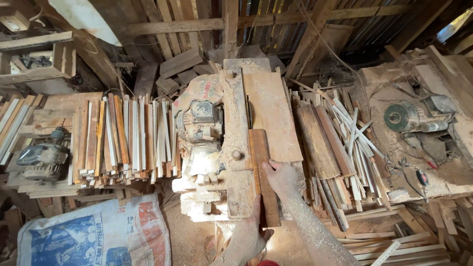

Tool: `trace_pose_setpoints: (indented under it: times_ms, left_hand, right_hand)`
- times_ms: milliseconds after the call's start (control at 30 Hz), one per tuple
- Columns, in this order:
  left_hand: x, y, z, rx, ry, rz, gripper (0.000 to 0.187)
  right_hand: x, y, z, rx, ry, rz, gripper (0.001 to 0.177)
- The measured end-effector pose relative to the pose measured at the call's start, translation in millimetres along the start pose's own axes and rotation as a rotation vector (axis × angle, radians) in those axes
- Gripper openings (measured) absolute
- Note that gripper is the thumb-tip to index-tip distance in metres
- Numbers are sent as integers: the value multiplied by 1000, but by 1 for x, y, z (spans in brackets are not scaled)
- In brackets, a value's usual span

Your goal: Feeding thin wooden strips through a table saw to trim them

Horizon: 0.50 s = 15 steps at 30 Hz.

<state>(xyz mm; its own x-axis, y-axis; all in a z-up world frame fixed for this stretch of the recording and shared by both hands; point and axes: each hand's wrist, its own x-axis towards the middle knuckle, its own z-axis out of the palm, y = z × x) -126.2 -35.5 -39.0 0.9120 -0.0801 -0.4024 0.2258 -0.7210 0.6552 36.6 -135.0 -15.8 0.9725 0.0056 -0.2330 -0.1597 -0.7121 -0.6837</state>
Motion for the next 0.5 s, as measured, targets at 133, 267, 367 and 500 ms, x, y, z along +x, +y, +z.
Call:
trace_pose_setpoints:
  times_ms: [133, 267, 367, 500]
  left_hand:
    - [9, -7, 7, 28, 14, 26, 110]
    - [19, -14, 11, 44, 32, 9, 105]
    - [22, -8, 0, 67, 6, -8, 104]
    - [35, -18, 4, 202, 43, 45, 107]
  right_hand:
    - [11, 5, 7, -66, -1, -6, 51]
    - [26, 16, 16, -91, 32, -44, 53]
    - [34, 15, 17, -106, 47, -83, 37]
    - [41, 7, 16, -125, 26, -42, 50]
